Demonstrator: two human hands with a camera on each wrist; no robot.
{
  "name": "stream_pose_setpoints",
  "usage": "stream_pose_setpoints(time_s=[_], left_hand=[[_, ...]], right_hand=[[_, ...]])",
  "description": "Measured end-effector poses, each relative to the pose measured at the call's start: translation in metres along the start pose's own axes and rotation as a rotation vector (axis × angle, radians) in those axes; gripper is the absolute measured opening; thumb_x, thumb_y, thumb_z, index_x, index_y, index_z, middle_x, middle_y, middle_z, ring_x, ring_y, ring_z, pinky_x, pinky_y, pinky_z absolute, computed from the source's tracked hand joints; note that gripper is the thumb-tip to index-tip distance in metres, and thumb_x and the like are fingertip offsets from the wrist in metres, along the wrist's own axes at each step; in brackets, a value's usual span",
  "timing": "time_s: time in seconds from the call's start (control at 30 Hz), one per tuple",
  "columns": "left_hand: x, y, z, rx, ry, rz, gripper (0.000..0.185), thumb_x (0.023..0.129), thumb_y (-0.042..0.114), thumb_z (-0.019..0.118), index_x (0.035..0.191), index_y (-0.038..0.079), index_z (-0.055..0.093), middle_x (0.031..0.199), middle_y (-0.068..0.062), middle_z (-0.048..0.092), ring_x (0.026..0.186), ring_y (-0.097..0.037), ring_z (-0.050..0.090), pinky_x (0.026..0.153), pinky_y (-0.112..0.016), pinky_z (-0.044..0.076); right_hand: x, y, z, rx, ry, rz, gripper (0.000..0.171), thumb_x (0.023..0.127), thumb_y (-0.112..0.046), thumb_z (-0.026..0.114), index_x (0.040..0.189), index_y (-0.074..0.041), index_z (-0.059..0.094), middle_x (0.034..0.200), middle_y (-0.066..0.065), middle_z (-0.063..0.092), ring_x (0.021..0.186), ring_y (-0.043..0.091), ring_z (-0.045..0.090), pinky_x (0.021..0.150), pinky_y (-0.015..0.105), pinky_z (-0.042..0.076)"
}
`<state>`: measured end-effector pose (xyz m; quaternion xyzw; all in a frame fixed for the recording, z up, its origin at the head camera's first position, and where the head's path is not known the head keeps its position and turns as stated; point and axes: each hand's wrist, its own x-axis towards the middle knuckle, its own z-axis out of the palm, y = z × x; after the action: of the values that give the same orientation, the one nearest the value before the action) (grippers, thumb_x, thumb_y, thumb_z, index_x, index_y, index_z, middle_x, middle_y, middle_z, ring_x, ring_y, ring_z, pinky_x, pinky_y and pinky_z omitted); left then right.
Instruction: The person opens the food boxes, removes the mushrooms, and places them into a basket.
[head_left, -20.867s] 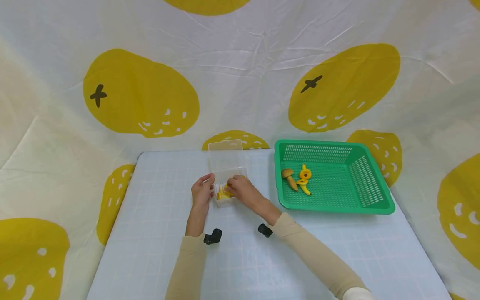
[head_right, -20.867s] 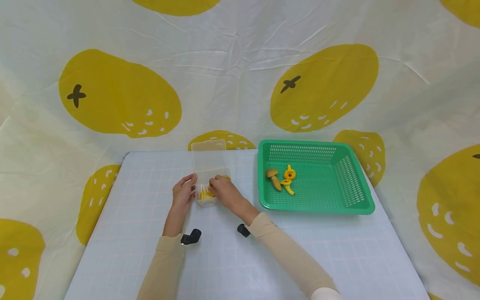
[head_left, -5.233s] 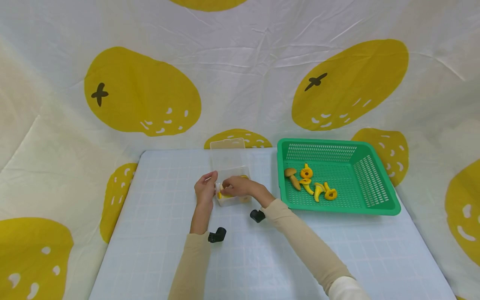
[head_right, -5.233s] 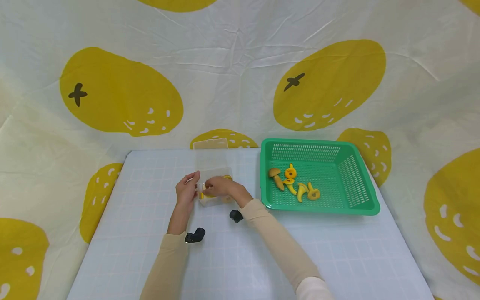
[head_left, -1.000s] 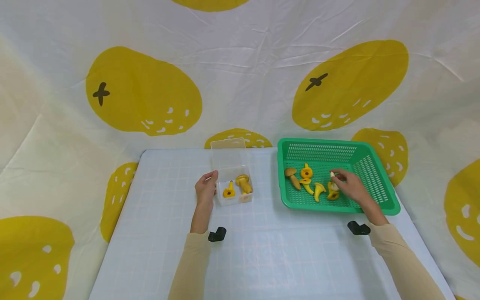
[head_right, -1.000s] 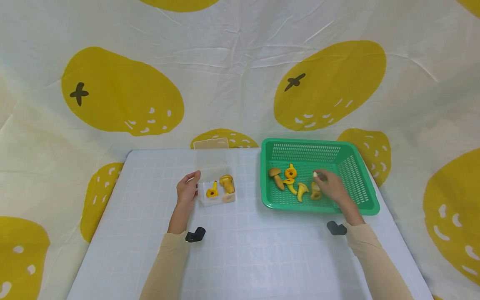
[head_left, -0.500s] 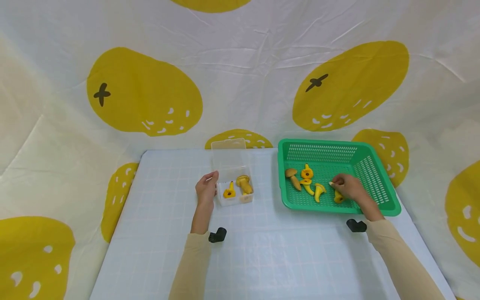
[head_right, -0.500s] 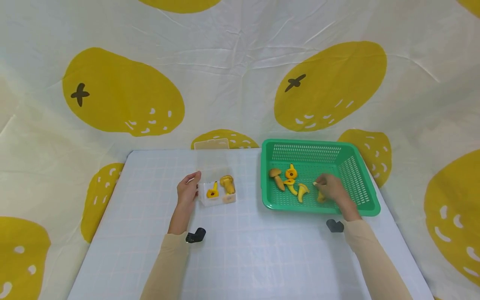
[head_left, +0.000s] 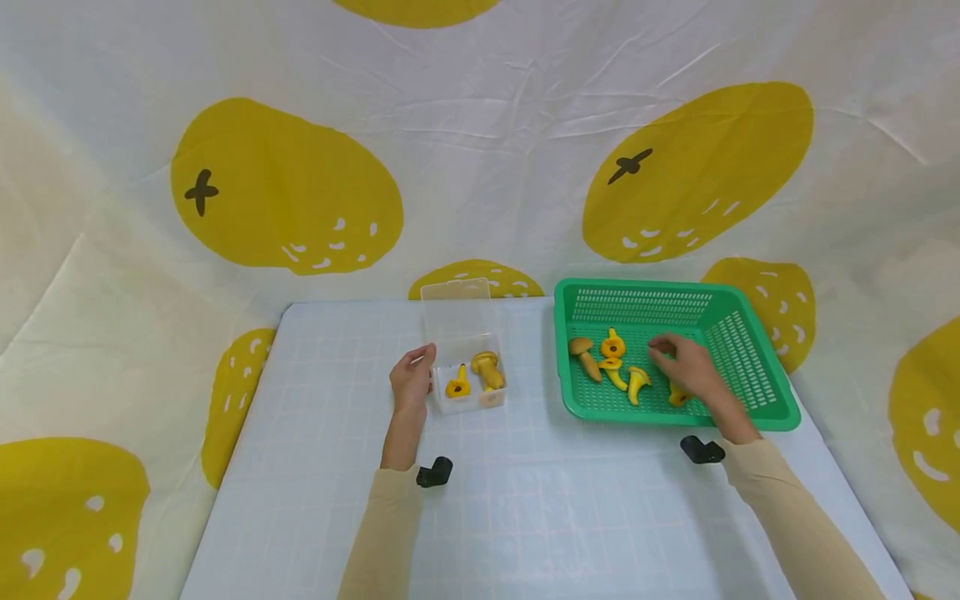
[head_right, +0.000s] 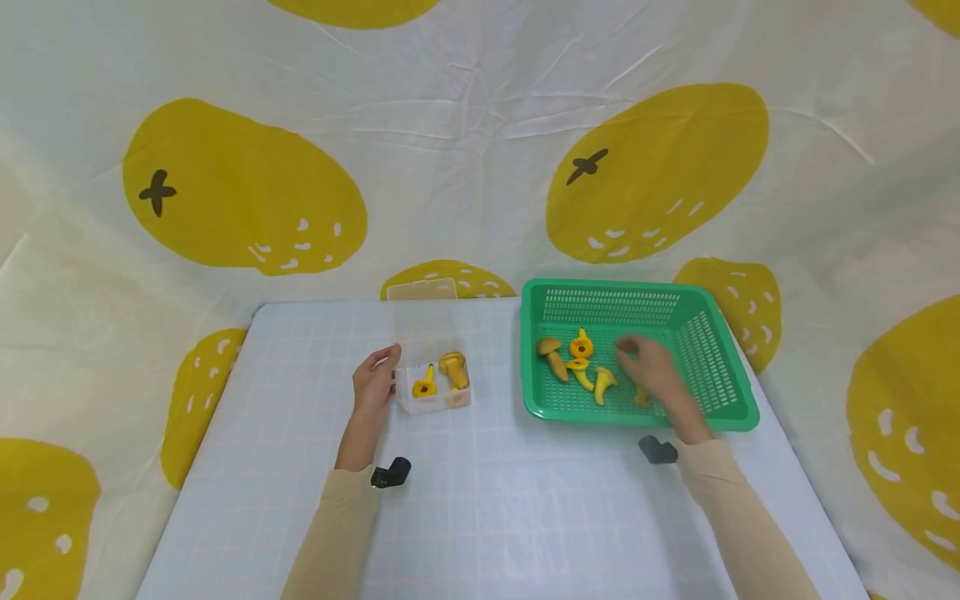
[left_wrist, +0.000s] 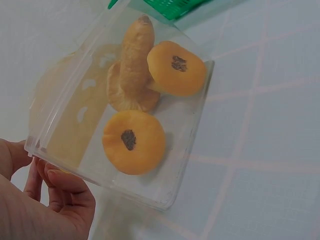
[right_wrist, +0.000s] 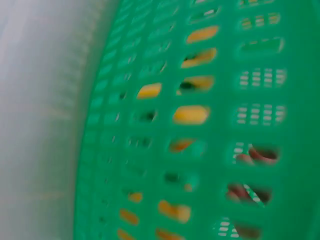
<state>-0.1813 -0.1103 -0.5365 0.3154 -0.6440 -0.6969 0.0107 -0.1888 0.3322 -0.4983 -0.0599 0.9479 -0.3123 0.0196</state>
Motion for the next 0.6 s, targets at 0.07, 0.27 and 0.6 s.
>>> stream_pose_setpoints(time_s=[0.07,0.27,0.6], left_hand=[[0.000,0.000,-0.001,-0.007,-0.001,0.012,0.037,0.097,0.039,0.073,0.122,0.012,0.071,0.114,-0.012,0.066,0.081,-0.017,0.050,0.060,-0.021,0.043],[0.000,-0.001,-0.001,-0.013,-0.007,0.019,0.038,0.096,0.039,0.073,0.122,0.010,0.071,0.113,-0.014,0.066,0.077,-0.014,0.049,0.057,-0.020,0.042],[0.001,-0.001,-0.001,-0.008,-0.003,0.022,0.037,0.097,0.038,0.073,0.122,0.011,0.071,0.107,-0.008,0.066,0.078,-0.015,0.049,0.059,-0.020,0.042]], right_hand=[[0.000,-0.009,0.001,0.022,0.027,-0.015,0.030,0.105,-0.012,0.057,0.124,0.010,0.062,0.117,0.032,0.066,0.110,0.049,0.062,0.091,0.060,0.050],[0.003,-0.028,0.007,0.091,0.034,-0.063,0.030,0.106,-0.014,0.056,0.126,0.008,0.062,0.119,0.030,0.066,0.111,0.047,0.063,0.088,0.058,0.053],[0.011,-0.058,0.018,0.163,0.032,-0.085,0.028,0.105,-0.016,0.060,0.123,0.005,0.065,0.113,0.024,0.070,0.106,0.041,0.066,0.083,0.047,0.054]])
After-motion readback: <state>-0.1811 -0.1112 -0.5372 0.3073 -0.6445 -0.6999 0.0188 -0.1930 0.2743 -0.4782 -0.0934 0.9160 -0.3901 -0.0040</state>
